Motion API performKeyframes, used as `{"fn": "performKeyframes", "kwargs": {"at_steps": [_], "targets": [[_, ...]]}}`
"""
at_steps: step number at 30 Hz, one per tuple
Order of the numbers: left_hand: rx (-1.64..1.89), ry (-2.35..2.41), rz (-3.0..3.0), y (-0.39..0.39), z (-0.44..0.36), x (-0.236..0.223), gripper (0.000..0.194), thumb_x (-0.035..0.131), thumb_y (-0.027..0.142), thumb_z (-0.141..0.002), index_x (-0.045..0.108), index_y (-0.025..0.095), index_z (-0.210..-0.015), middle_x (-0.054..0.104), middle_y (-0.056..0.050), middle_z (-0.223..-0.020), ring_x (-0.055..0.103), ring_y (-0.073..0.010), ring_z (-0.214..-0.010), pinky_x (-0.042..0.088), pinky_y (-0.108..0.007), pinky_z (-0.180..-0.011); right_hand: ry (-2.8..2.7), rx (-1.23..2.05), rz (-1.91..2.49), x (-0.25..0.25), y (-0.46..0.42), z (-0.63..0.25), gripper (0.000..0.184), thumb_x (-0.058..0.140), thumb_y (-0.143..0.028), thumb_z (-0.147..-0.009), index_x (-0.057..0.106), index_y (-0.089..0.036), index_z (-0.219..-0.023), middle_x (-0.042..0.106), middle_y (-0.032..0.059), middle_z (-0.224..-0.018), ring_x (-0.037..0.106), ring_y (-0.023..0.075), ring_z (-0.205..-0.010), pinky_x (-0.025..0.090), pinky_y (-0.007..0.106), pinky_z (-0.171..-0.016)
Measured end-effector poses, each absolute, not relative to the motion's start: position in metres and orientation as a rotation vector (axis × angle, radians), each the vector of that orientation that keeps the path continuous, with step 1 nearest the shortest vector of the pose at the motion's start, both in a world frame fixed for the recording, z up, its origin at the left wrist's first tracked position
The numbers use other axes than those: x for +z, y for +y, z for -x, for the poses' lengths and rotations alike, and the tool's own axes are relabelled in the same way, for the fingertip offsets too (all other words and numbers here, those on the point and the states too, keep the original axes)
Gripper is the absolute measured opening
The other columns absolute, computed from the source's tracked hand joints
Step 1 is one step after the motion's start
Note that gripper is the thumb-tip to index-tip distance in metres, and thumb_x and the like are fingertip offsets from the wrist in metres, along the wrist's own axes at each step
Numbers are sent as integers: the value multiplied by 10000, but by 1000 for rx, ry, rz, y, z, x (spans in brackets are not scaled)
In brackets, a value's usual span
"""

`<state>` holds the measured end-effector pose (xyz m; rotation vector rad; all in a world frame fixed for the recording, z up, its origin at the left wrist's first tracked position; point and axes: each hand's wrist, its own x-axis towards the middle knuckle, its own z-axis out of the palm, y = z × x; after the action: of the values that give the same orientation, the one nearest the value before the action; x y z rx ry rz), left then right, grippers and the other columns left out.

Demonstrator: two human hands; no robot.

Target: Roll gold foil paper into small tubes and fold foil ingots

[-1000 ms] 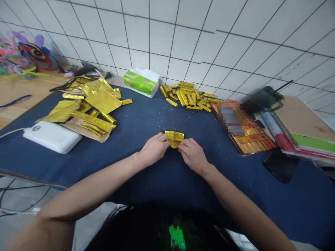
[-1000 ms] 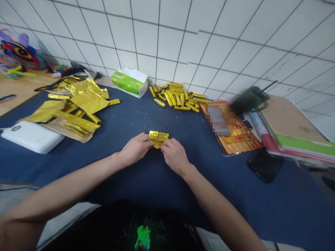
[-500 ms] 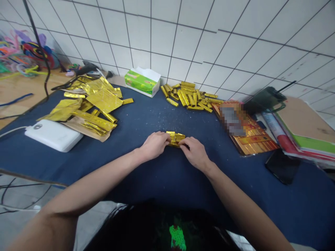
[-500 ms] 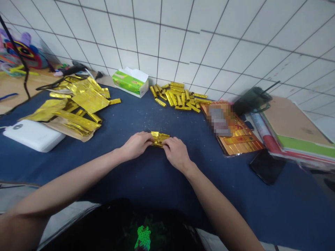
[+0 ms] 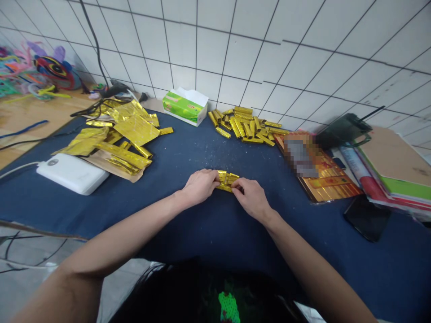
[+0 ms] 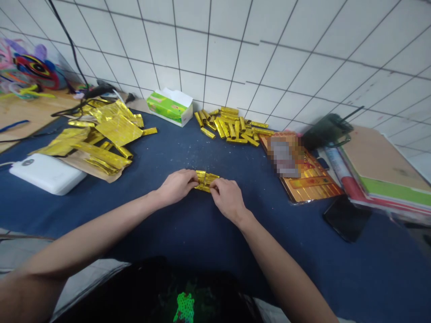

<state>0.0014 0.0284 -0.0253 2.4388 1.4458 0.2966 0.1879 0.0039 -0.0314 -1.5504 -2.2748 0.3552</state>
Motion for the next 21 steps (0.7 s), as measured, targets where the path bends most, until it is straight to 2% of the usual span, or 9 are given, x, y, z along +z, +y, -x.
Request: {"fn": "performKeyframes", "kwargs": {"at_steps": [7,13,21], "targets": [[280,1464,-2416,28,-2,-25,101,486,242,-830,563,179,-815,617,-36,-843,567,-190,-831,432,-290,-723,-2287,423,1552,-29,5,-190,121,501,-174,-795,599,-197,-727,642,1,-744,581,151,-694,398,307,-720],[193,1476,-2479,29,-2,-22,121,450,243,-845,553,181,-848,627,-46,-790,592,-198,-770,423,-303,-683,-2309,423,1550,-28,5,-190,127,498,-166,-799,599,-199,-730,651,-1,-755,592,156,-728,393,307,-738],[118,1482,-2616,28,-4,-20,155,465,282,-847,534,158,-909,635,-63,-836,588,-224,-819,412,-338,-701,-2300,436,1580,-24,5,-189,93,518,-158,-784,574,-201,-723,635,-18,-695,576,133,-646,380,268,-659]]}}
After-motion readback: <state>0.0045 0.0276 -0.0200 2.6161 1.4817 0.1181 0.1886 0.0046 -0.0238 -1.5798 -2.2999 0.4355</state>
